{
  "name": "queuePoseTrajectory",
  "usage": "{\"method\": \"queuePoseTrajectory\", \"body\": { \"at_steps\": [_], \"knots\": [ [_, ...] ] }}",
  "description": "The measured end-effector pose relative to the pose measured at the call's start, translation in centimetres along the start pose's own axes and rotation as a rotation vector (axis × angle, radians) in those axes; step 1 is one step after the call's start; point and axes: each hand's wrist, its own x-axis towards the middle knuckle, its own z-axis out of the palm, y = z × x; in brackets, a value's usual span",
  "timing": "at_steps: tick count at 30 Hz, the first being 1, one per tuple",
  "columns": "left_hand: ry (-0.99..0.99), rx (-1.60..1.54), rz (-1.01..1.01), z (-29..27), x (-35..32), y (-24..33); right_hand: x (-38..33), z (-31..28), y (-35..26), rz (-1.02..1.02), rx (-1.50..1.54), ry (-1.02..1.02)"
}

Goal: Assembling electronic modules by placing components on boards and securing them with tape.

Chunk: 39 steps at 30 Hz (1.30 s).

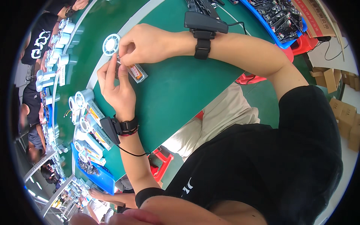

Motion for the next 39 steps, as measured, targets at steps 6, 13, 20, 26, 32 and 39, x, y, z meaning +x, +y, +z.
{"method": "queuePoseTrajectory", "body": {
  "at_steps": [6,13,20,26,32,39],
  "knots": [
    [-0.138,-0.008,-0.353,-0.7,-0.2,1.0,0.4,0.2,1.2,0.055,-0.016,-0.063],
    [-0.007,0.044,-0.015,0.0,0.1,0.1,0.9,-0.4,1.3,-0.182,-0.231,0.064],
    [-0.11,0.026,0.113,0.1,-0.1,-0.2,1.6,-0.7,2.7,-0.518,-0.456,0.108],
    [-0.092,-0.114,-0.054,-0.7,-0.3,0.5,1.2,-1.0,1.3,-0.472,-0.321,0.05],
    [-0.102,-0.243,-0.136,-0.6,0.0,-0.7,1.1,-2.1,0.1,-0.204,-0.139,-0.096],
    [-0.072,-0.415,-0.222,-0.8,0.3,-1.5,1.4,-2.0,0.3,0.099,0.191,-0.129]
  ]
}}
